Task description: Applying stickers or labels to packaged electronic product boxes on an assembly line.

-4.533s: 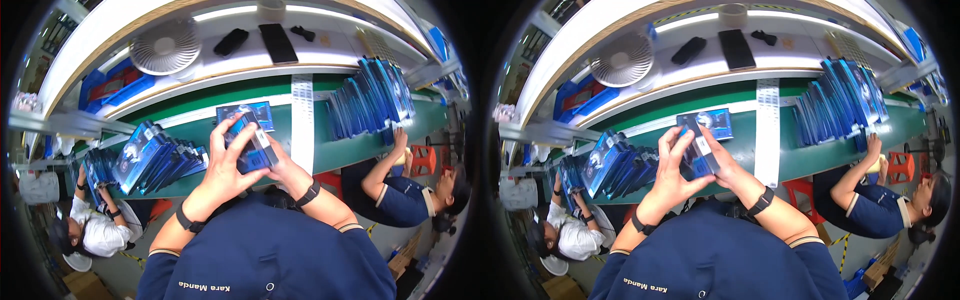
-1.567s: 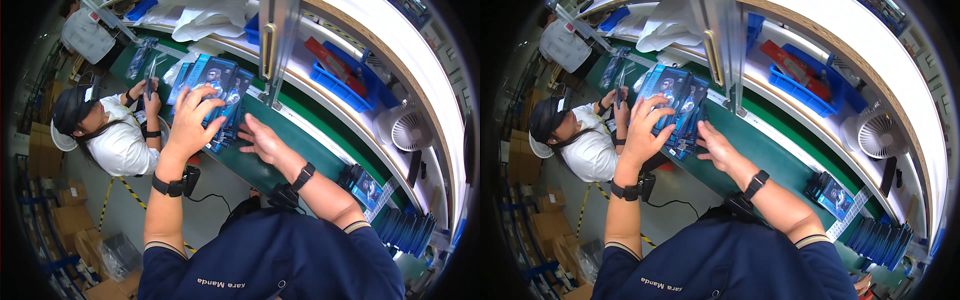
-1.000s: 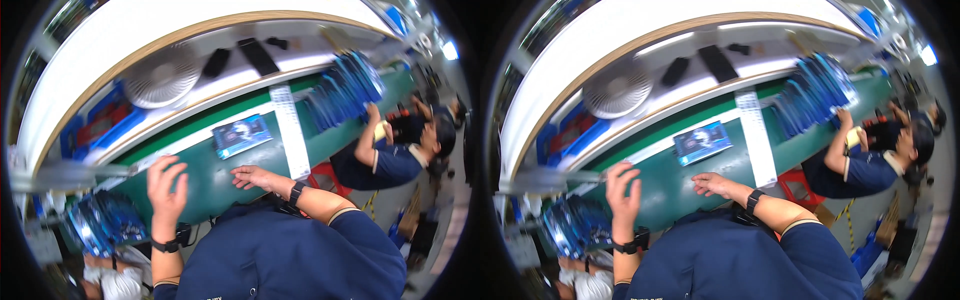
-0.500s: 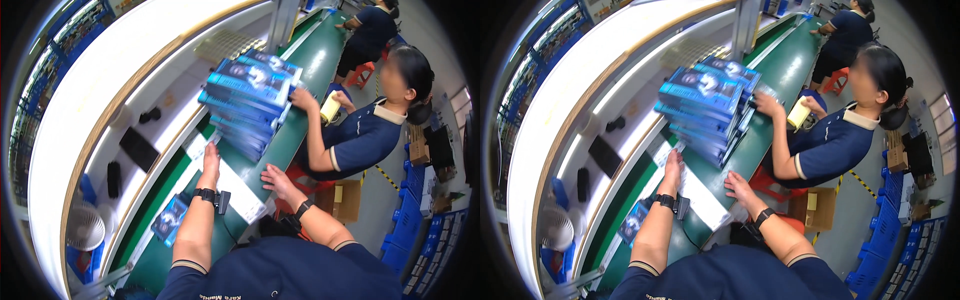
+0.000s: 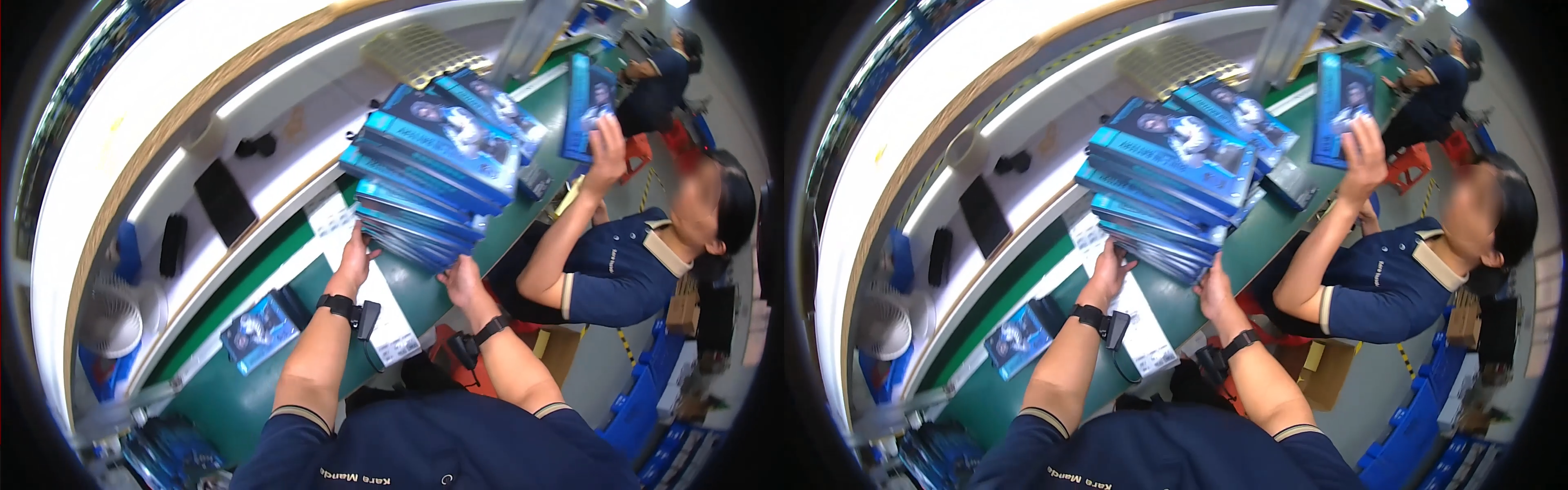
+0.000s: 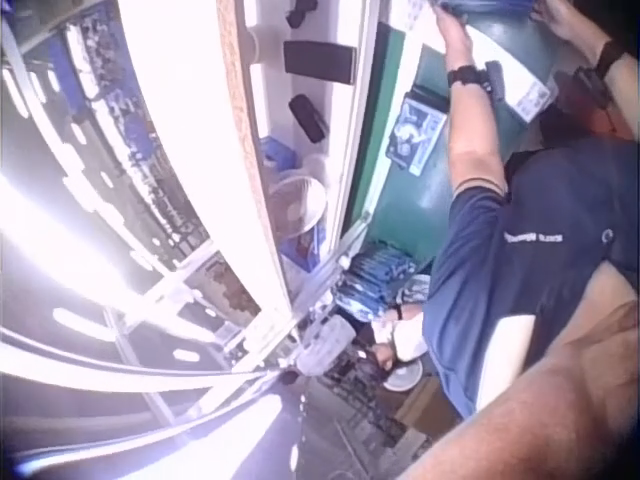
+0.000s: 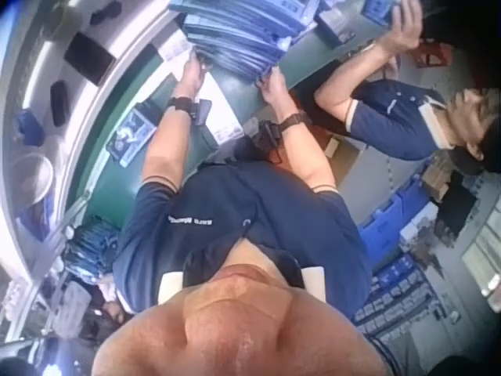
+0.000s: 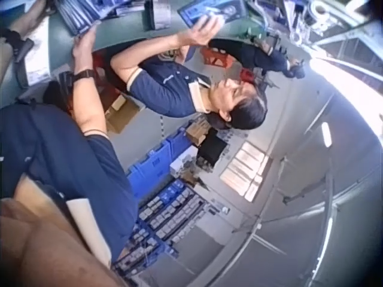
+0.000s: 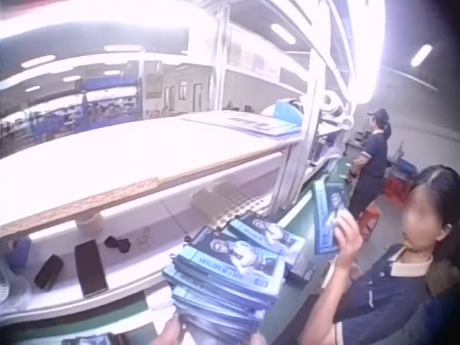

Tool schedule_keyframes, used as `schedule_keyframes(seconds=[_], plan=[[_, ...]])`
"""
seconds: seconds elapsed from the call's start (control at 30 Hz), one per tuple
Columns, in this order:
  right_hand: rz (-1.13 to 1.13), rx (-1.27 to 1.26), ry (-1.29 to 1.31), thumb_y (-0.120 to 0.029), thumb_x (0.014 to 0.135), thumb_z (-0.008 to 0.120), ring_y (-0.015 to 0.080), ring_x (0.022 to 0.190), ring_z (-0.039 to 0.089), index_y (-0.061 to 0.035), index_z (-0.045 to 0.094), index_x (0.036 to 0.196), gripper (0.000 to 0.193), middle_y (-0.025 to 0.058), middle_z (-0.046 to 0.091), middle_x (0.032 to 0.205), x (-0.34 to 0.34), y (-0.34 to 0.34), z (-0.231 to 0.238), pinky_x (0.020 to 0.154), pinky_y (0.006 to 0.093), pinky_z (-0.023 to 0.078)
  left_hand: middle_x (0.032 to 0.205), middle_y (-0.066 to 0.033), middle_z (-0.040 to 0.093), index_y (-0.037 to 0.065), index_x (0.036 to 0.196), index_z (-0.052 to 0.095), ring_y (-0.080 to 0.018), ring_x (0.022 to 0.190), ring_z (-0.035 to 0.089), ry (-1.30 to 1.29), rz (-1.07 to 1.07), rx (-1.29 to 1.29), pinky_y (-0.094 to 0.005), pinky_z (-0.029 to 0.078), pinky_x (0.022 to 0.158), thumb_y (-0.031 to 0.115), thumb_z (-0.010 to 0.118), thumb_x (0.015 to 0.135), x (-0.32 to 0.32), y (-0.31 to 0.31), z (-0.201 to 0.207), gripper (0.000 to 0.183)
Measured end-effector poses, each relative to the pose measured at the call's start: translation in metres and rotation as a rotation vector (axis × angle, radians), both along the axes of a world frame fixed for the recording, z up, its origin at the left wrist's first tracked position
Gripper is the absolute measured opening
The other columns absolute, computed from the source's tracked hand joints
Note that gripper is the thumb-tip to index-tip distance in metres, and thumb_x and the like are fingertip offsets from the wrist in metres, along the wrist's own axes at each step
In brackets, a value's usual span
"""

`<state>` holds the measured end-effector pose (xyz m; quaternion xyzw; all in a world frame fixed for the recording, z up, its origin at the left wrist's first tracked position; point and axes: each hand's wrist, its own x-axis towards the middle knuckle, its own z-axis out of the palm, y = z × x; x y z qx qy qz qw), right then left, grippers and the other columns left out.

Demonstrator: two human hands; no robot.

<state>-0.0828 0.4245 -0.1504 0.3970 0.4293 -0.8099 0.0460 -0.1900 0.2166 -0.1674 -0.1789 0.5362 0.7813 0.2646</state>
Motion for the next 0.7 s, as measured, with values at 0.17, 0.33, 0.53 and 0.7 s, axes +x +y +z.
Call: schedule_keyframes(seconds=[0.17,0.33,0.53,0.7], plan=[[0.283,0.052,0.148,-0.063,0.095,0.048,0.0164,0.111,0.056,-0.0166,0.061,0.124,0.056,-0.0010,0.064,0.126,0.021,0.032,-0.012,0.093,0.0390,0.038,0.152,-0.0105,0.037,0.009,0.151,0.029,-0.0287,0.141,0.034,0.012,0.006,0.066,-0.0527,0.037,0.109,0.047,0.032,0.106,0.084,-0.021,0.009,0.059],[0.420,0.022,0.223,-0.051,0.095,0.057,0.0211,0.121,0.054,-0.0095,0.059,0.127,0.053,0.0057,0.062,0.130,0.047,0.028,-0.002,0.105,0.0417,0.039,0.144,-0.0035,0.042,0.023,0.144,0.033,-0.0220,0.136,0.037,-0.070,0.060,0.192,-0.0516,0.035,0.107,0.035,0.041,0.105,0.159,-0.053,0.003,0.041],[0.489,-0.169,0.119,-0.042,0.099,0.054,0.0196,0.114,0.058,-0.0092,0.060,0.126,0.043,0.0038,0.064,0.123,0.083,0.002,0.000,0.100,0.0402,0.045,0.141,0.0018,0.042,0.022,0.146,0.029,-0.0149,0.129,0.042,-0.141,0.013,0.304,-0.0437,0.043,0.101,0.022,0.042,0.106,0.222,-0.109,-0.008,0.043],[0.497,-0.142,0.061,-0.029,0.100,0.053,0.0148,0.091,0.064,-0.0089,0.062,0.114,0.026,0.0024,0.064,0.097,0.132,-0.035,-0.024,0.080,0.0326,0.054,0.137,-0.0020,0.048,0.018,0.146,0.031,-0.0175,0.121,0.053,-0.285,0.028,0.277,-0.0388,0.046,0.100,0.016,0.045,0.105,0.255,-0.156,0.022,0.044]])
